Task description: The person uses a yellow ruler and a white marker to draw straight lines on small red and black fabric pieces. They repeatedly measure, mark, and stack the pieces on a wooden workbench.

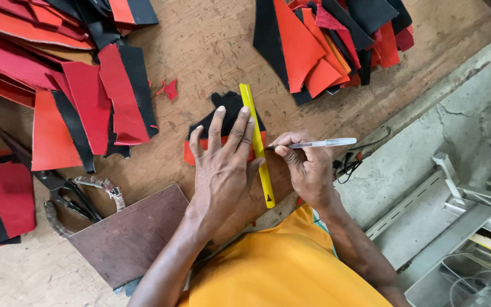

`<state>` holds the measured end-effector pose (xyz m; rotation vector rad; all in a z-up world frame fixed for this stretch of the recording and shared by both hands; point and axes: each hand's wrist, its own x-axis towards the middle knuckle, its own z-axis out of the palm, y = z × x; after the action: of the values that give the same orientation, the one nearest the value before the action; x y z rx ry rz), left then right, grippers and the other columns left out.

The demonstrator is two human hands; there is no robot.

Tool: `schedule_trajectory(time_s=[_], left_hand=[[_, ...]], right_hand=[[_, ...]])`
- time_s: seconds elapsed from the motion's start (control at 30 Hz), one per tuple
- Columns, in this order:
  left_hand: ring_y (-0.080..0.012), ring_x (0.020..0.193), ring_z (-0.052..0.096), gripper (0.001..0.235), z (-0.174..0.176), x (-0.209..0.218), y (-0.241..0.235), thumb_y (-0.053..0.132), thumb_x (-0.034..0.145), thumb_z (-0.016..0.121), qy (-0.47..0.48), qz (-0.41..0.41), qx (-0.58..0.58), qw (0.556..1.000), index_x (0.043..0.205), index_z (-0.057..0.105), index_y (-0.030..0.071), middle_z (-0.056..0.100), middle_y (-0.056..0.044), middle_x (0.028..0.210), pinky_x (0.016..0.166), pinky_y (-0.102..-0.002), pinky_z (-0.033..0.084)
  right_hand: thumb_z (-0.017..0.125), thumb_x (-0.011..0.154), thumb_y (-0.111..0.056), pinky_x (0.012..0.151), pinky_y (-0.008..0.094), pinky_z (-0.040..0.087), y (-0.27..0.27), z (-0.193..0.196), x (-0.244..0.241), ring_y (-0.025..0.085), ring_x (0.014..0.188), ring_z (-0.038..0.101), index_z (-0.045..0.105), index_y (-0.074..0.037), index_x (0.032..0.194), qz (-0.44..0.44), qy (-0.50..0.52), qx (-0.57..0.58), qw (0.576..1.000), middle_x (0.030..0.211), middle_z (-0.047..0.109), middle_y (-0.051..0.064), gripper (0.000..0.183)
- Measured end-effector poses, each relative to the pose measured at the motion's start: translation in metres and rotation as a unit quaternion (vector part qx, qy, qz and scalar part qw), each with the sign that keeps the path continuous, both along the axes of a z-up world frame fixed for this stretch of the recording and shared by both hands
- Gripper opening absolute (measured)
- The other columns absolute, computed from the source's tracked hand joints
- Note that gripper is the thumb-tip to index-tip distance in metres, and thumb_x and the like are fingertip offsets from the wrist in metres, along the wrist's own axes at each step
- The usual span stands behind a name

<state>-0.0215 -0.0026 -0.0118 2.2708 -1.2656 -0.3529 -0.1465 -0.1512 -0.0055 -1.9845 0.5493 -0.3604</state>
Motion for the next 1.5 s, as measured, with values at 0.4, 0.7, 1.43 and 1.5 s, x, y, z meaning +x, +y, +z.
schedule_trajectory(time_s=[0.4, 0.7, 1.43, 1.5], left_hand=[[-0.0372, 0.15, 0.025, 0.071, 0.003, 0.006, 0.001, 0.032, 0.088, 0.073, 0.049, 0.003, -0.014, 0.999, 0.149, 0.051, 0.004, 0.035, -0.008, 0.163, 0.115, -0.063, 0.017], [-0.041, 0.151, 0.023, 0.073, 0.023, 0.012, 0.002, 0.021, 0.083, 0.067, 0.087, -0.001, -0.026, 0.996, 0.149, 0.048, -0.002, 0.035, -0.014, 0.164, 0.116, -0.064, 0.014], [-0.0374, 0.148, 0.027, 0.071, 0.016, 0.005, -0.001, 0.03, 0.087, 0.071, 0.058, 0.013, -0.001, 0.998, 0.149, 0.05, 0.002, 0.038, -0.008, 0.162, 0.115, -0.062, 0.018], [-0.0369, 0.147, 0.028, 0.071, 0.012, 0.007, -0.003, 0.032, 0.086, 0.072, 0.044, 0.013, -0.003, 0.999, 0.148, 0.051, 0.004, 0.039, -0.007, 0.162, 0.114, -0.062, 0.018]], right_hand=[[0.068, 0.103, -0.02, 0.081, 0.028, 0.056, 0.001, -0.004, 0.006, 0.017, 0.088, 0.07, 0.064, -0.001, 0.103, -0.008, -0.009, -0.015, 1.0, 0.099, 0.073, 0.009, 0.019], [0.068, 0.104, -0.018, 0.081, 0.029, 0.057, 0.001, -0.002, 0.009, 0.017, 0.088, 0.07, 0.063, 0.0, 0.103, -0.002, -0.008, -0.024, 1.0, 0.098, 0.072, 0.009, 0.019], [0.066, 0.109, -0.011, 0.077, 0.022, 0.055, -0.02, -0.022, 0.059, 0.004, 0.082, 0.061, 0.061, -0.001, 0.109, -0.026, -0.076, 0.016, 0.997, 0.095, 0.069, 0.002, 0.012], [0.066, 0.109, -0.012, 0.076, 0.023, 0.055, -0.02, -0.022, 0.057, 0.004, 0.082, 0.061, 0.061, -0.001, 0.108, -0.021, -0.076, 0.009, 0.997, 0.094, 0.069, 0.002, 0.013]])
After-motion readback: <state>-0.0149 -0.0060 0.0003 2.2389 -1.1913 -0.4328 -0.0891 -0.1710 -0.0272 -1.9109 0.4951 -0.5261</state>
